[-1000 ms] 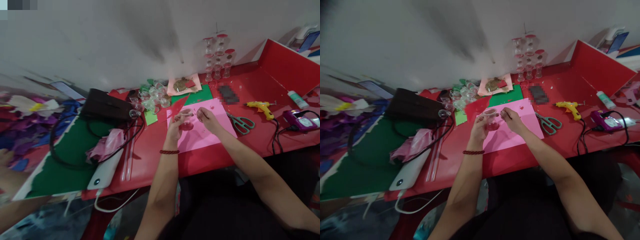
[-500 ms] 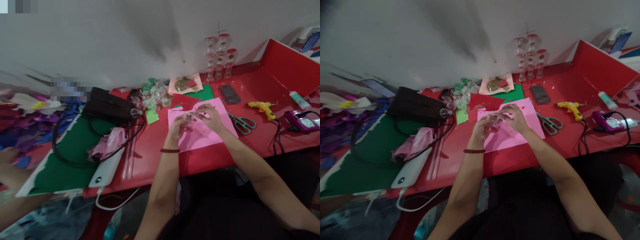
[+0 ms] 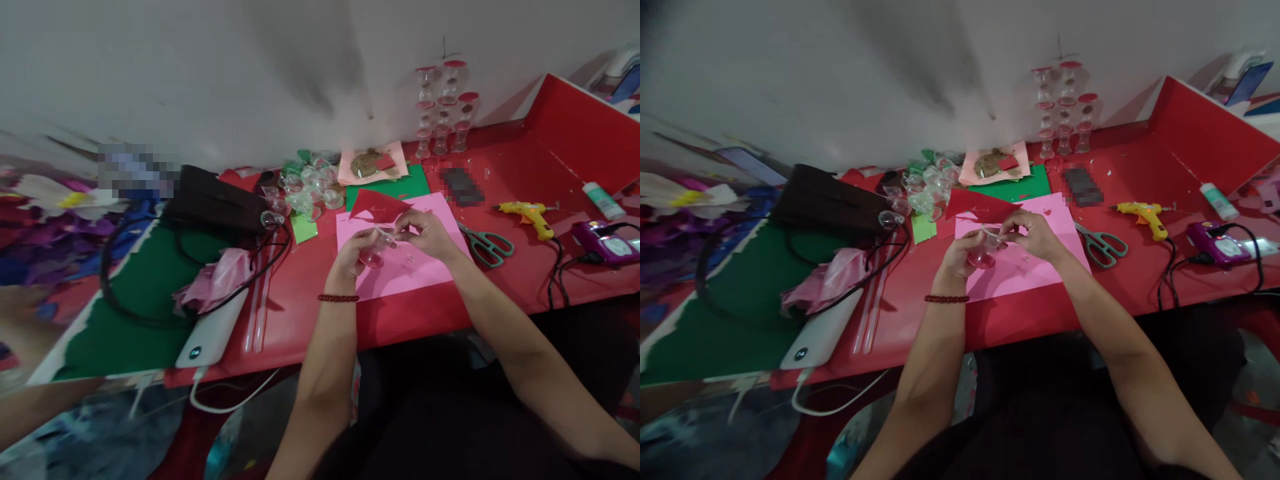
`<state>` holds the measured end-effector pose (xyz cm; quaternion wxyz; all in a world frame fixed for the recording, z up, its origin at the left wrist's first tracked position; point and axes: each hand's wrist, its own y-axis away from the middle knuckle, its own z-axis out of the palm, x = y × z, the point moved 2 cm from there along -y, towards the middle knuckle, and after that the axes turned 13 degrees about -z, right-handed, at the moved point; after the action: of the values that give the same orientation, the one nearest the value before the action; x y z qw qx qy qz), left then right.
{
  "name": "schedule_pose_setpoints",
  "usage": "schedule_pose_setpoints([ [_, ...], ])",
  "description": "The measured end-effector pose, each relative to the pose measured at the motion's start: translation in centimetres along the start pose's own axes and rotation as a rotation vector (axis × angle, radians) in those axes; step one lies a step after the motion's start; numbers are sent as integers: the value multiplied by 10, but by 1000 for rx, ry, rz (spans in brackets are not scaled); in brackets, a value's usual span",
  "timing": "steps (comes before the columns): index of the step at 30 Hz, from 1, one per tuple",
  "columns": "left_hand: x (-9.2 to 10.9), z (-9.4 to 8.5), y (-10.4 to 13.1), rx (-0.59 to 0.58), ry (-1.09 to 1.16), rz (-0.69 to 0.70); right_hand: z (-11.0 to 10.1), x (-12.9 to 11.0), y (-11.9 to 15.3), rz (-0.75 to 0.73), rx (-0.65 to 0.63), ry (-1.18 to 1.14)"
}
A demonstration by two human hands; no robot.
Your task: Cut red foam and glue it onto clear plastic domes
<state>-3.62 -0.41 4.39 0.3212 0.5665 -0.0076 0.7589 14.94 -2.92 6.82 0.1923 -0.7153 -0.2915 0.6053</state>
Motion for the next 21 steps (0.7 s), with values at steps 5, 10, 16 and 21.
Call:
schedule_pose_setpoints([
  [5,-1,-7,-3,48,41,3,1,0,1,-40,-99,-28],
  [10,0,-9,-2,24,-38,1,2,0,2,-4,-220,-50],
  [16,2,-7,2,23,-69,-10,2,2,1,-18,-272,-19],
  [21,5,-8,3,54,-60,38,3,2,-1,-54,-250,99],
])
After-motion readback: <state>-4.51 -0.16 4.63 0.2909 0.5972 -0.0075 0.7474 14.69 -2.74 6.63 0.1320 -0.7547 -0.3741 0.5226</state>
